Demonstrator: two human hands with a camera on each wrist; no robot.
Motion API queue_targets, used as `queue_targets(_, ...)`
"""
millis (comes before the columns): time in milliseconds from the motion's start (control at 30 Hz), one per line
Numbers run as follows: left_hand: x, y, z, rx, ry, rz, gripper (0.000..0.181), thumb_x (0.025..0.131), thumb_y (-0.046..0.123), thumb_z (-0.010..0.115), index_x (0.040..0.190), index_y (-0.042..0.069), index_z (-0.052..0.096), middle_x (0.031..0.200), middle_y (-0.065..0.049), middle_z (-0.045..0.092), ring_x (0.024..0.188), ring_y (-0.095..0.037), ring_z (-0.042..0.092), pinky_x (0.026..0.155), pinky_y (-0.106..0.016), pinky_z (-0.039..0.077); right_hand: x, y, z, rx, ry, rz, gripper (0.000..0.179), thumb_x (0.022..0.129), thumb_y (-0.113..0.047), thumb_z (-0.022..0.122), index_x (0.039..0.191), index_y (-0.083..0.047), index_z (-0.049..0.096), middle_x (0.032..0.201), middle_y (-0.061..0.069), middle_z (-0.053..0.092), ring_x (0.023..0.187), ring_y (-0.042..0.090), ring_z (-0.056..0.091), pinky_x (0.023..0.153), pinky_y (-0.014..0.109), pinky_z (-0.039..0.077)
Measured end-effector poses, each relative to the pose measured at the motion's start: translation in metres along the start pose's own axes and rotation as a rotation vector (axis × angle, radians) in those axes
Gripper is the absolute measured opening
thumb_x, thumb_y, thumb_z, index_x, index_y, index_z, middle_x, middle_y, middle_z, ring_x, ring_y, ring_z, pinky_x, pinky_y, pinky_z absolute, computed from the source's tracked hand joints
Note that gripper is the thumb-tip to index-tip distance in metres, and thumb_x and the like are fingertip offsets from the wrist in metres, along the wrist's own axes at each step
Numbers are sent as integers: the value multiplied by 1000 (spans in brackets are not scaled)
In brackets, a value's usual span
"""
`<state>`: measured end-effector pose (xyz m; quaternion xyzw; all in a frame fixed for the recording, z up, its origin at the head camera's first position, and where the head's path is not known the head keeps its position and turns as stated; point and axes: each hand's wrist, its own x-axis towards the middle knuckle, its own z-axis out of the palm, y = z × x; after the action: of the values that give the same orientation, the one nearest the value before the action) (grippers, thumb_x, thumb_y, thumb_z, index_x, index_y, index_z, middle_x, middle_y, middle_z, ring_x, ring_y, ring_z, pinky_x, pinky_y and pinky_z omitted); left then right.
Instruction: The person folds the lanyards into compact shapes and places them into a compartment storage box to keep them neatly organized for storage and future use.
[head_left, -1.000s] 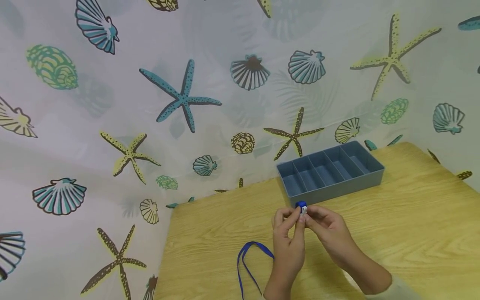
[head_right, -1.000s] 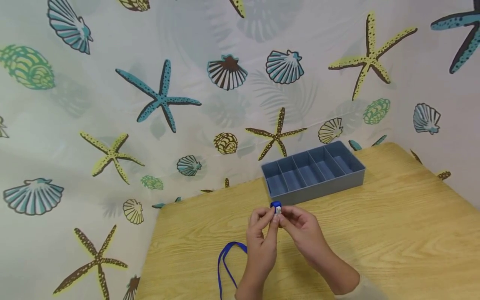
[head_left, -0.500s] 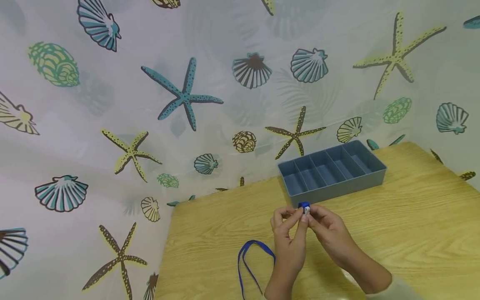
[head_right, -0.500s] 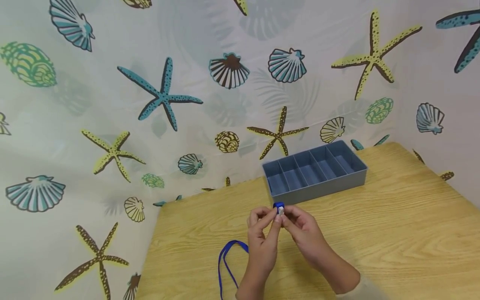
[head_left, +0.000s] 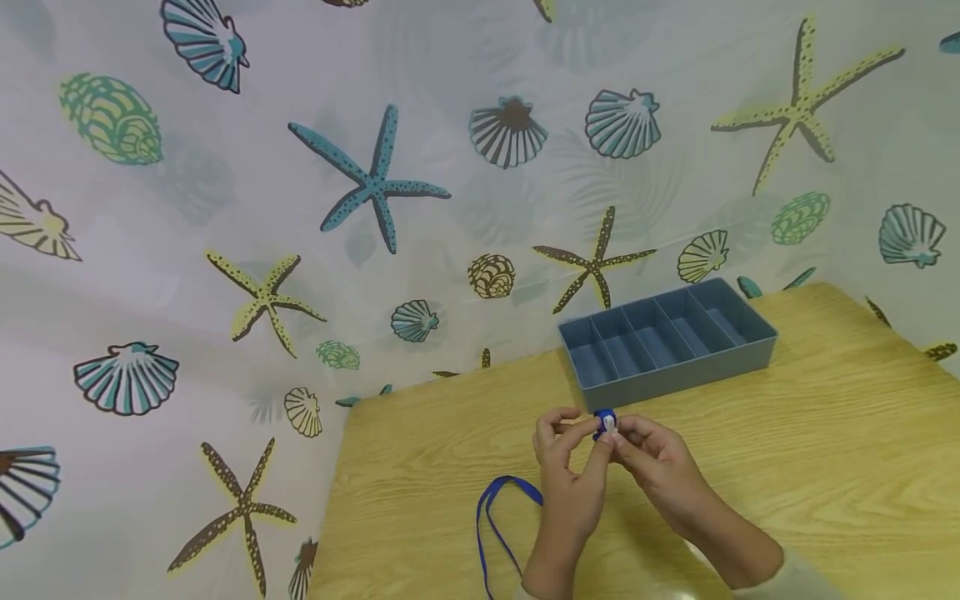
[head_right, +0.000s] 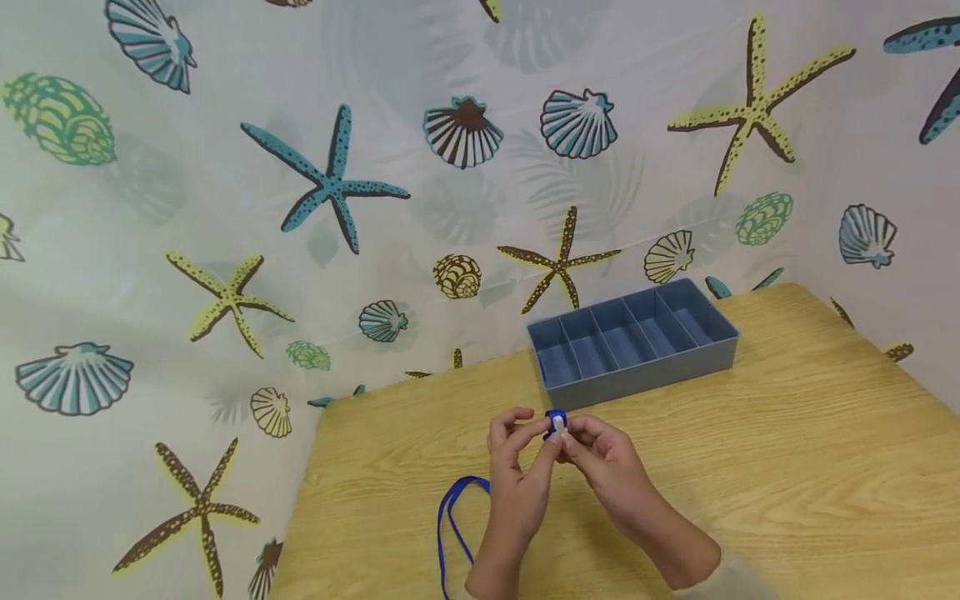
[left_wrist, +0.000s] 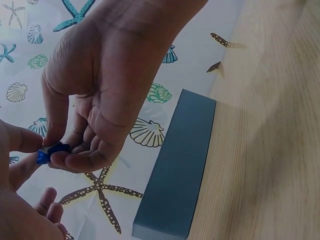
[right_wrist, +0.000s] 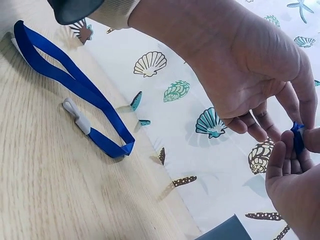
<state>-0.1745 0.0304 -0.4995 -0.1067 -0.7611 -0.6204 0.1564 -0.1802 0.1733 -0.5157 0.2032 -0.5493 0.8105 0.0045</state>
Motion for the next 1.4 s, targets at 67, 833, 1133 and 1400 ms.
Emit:
queue_targets(67, 0, -1, 0, 0, 7, -8, 16, 96, 20, 76, 110, 22, 83, 134, 3, 54, 115, -17, 43, 98, -40, 39, -1, 1, -1, -18, 8, 7, 18, 111, 1, 49, 120, 7, 63, 115, -4, 75, 107, 6, 71, 94, 23, 58)
queue_targets(833, 23, -23, -7, 40, -27, 82, 32, 97, 22, 78, 128, 19, 73, 124, -7, 69, 115, -23, 65, 96, -46, 55, -3, -12, -25, -95, 104, 51, 14, 110, -1, 53, 117, 5, 64, 107, -5, 75, 98, 7, 69, 92, 20, 57)
queue_targets(1133, 52, -45, 0, 197, -68, 128, 49, 101, 21, 75, 145, 7, 60, 141, -13, 63, 132, -27, 61, 108, -46, 54, 0, -10, -34, -130, 132, 5, 12, 108, 2, 55, 114, 10, 63, 108, -4, 78, 96, 7, 73, 88, 20, 59)
queue_targets(1400, 76, -63, 10, 340, -177, 37, 78, 103, 41, 71, 164, 8, 37, 169, -12, 35, 153, -30, 43, 120, -51, 44, -1, -11, -35, -130, 143, 10, 12, 107, 3, 57, 113, 13, 61, 106, -2, 78, 95, 8, 73, 88, 21, 60)
